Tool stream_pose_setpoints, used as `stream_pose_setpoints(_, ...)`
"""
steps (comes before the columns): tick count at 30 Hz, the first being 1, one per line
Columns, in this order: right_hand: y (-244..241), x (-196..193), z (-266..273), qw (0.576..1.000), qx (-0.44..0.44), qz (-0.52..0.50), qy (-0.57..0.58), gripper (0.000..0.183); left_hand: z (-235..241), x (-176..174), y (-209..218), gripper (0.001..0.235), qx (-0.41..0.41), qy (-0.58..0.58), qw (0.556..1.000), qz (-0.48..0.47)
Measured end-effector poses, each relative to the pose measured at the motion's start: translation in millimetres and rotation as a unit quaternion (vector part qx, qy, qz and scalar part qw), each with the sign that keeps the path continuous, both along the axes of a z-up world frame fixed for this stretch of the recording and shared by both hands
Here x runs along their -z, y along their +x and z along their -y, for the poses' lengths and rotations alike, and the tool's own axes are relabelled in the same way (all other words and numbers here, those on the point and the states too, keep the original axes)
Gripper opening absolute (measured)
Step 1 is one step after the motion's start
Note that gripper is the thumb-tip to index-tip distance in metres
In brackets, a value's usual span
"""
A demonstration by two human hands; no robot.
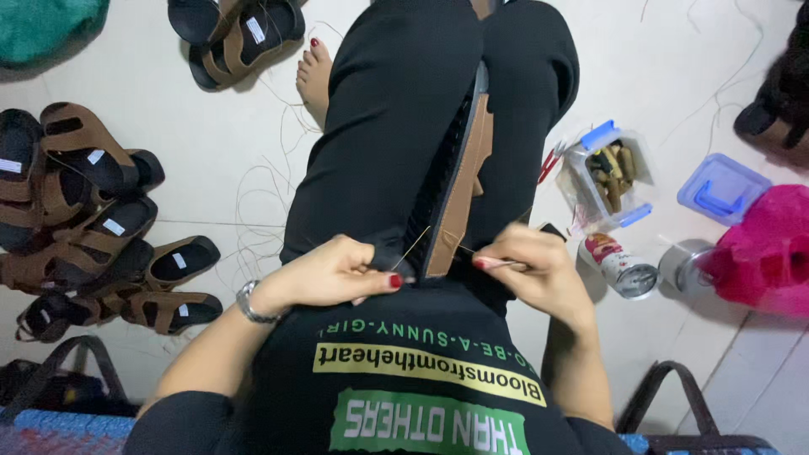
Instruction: The person sits on the floor and sews a brown sandal using a needle and thread. They repeatedly pull the thread through the sole and upper of the sandal, adjusting the sandal's position as needed.
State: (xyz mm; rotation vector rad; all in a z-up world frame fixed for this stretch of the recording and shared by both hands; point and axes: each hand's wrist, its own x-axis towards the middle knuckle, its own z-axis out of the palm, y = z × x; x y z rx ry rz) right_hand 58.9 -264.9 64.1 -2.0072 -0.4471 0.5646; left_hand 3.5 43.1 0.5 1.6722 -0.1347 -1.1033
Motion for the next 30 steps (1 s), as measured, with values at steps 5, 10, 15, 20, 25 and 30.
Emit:
stream_pose_setpoints(5, -21, 58, -1, 0.784, 0.176, -0.282, 0.525, 0.022, 28, -7, 11, 0.045, -0.061, 0.091, 0.910, 0.399)
stream_pose_setpoints(10, 0, 73, -16, 0.807, 0.329, -0.246, 0.425, 0.013, 7, -26, -8, 0.053, -0.039, 0.020, 0.921, 0.386)
stream_pose_setpoints(15, 5, 68, 10, 0.784, 0.413, -0.278, 0.370, 0.012, -37, -32, -16, 0.055, -0.024, -0.065, 0.976, 0.208)
stream_pose_setpoints(20, -3, 28, 94, 0.972, 0.053, 0.154, -0.168, 0.042, -142, 18, 8, 0.050, -0.024, 0.571, 0.747, 0.340)
stream_pose_setpoints(25, -9, 5, 27, 0.959, -0.163, 0.114, -0.203, 0.058, -15, -56, 76, 0.073, -0.048, 0.233, 0.892, 0.383)
stream_pose_setpoints(30, -4, 9, 19, 0.942, -0.203, 0.127, -0.237, 0.052, 23, -39, 72, 0.101, 0.135, 0.139, 0.843, 0.501)
